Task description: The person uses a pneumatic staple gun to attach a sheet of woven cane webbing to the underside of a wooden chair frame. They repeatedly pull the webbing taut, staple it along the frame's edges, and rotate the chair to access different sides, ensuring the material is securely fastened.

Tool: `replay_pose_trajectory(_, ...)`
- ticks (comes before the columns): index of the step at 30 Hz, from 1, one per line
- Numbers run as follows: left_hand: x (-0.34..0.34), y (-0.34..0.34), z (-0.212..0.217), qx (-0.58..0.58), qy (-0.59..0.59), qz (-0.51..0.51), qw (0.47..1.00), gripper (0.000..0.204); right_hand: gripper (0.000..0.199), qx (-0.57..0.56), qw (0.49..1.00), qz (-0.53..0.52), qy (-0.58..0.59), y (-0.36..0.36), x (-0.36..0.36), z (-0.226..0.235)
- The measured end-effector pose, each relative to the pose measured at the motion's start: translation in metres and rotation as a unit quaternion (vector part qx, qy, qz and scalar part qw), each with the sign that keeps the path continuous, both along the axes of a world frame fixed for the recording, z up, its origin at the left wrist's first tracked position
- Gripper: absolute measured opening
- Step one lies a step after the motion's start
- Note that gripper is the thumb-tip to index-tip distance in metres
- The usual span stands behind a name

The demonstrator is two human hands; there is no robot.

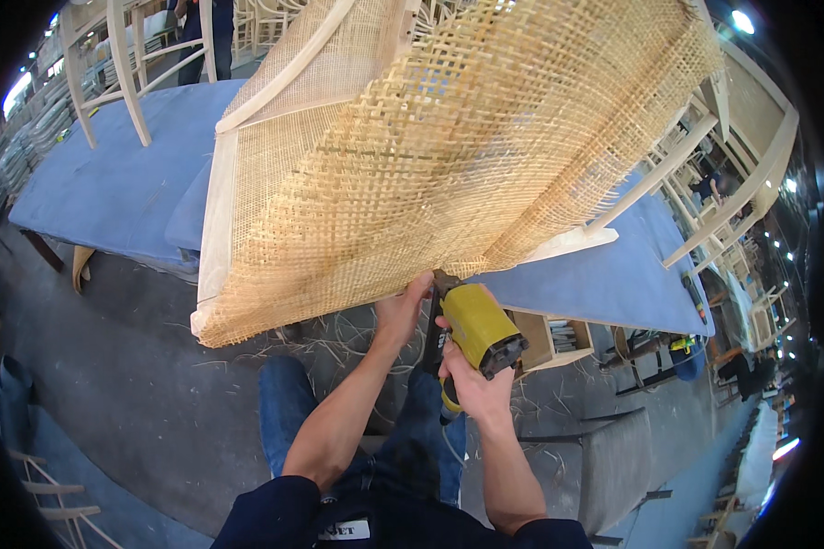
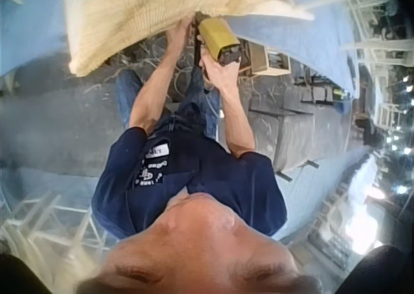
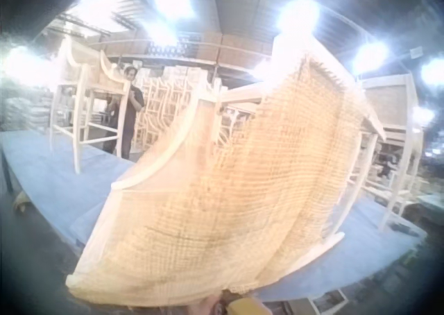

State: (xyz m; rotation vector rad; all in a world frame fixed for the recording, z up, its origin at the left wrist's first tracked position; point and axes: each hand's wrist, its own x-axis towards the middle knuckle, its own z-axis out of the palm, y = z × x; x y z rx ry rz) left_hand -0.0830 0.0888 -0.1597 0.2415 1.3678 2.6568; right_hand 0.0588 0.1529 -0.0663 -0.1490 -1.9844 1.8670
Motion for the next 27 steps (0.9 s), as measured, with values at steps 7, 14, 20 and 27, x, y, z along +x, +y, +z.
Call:
replay_pose_trajectory(7,0.009,-0.001,0.007,0.001,-0.013,0.009,1.0,0.028,0.065,0.053,0.998,-0.026,0.003,0.002,-0.006,-0.011)
replay_pose_trajectory(14,0.017,-0.024,0.015,0.1,0.01,0.038,0.994,0.028,0.066,-0.002,1.0,-0.001,-0.001,-0.002,-0.003,-0.002)
replay_pose_trajectory(20,0.009,-0.02,0.009,0.086,0.032,0.095,0.991,0.029,0.077,0.007,0.998,0.054,0.019,0.0,-0.002,0.005)
replay_pose_trajectory(27,0.006,-0.02,-0.001,0.039,0.052,0.119,0.991,0.032,0.083,-0.01,0.998,0.069,0.001,0.005,0.001,0.011)
